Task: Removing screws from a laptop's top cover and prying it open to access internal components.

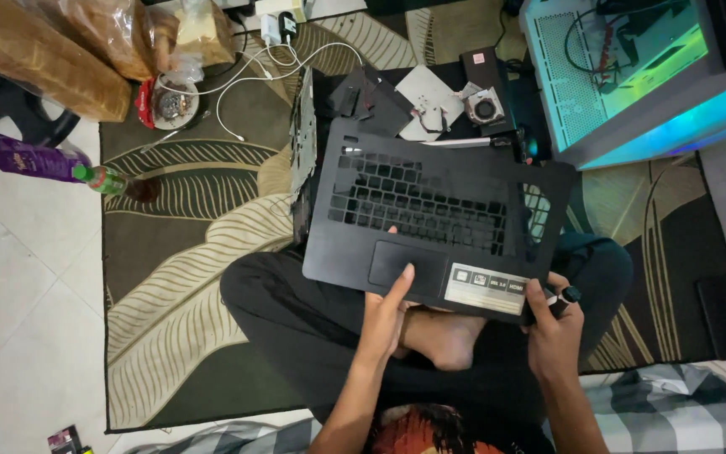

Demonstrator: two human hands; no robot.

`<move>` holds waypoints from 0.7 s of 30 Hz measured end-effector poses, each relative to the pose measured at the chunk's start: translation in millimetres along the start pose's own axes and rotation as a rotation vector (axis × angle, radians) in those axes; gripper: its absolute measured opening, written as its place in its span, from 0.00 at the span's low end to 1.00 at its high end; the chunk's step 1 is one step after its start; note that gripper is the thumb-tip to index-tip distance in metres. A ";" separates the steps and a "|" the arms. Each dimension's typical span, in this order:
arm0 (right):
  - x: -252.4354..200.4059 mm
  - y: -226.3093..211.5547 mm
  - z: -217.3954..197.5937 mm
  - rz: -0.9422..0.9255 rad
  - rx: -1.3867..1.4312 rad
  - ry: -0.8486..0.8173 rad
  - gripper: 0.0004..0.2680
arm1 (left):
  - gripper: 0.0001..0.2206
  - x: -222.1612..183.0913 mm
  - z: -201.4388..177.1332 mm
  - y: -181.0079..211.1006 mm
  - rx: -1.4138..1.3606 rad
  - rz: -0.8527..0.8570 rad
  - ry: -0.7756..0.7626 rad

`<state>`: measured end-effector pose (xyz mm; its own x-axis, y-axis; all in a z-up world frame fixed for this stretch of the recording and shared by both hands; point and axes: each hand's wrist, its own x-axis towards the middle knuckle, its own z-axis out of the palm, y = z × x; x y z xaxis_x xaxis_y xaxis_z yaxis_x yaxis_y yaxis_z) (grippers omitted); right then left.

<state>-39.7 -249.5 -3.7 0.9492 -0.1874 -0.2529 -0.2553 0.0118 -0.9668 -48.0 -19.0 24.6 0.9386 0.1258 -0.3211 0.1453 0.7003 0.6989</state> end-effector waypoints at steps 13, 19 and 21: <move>4.8 -4.1 9.2 -0.105 0.171 0.068 0.06 | 0.42 10.8 16.5 2.7 0.224 0.009 0.125; 9.4 6.0 4.0 -0.135 0.201 0.098 0.07 | 0.32 14.4 21.1 13.0 0.305 0.166 -0.002; 8.4 0.3 7.7 -0.123 0.209 0.127 0.06 | 0.37 16.9 20.5 14.8 0.312 0.161 -0.006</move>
<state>-30.4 -243.4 -6.3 0.9366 -0.3216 -0.1393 -0.0835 0.1814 -0.9799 -23.6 -20.9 42.6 0.9591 0.2123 -0.1874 0.0826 0.4233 0.9022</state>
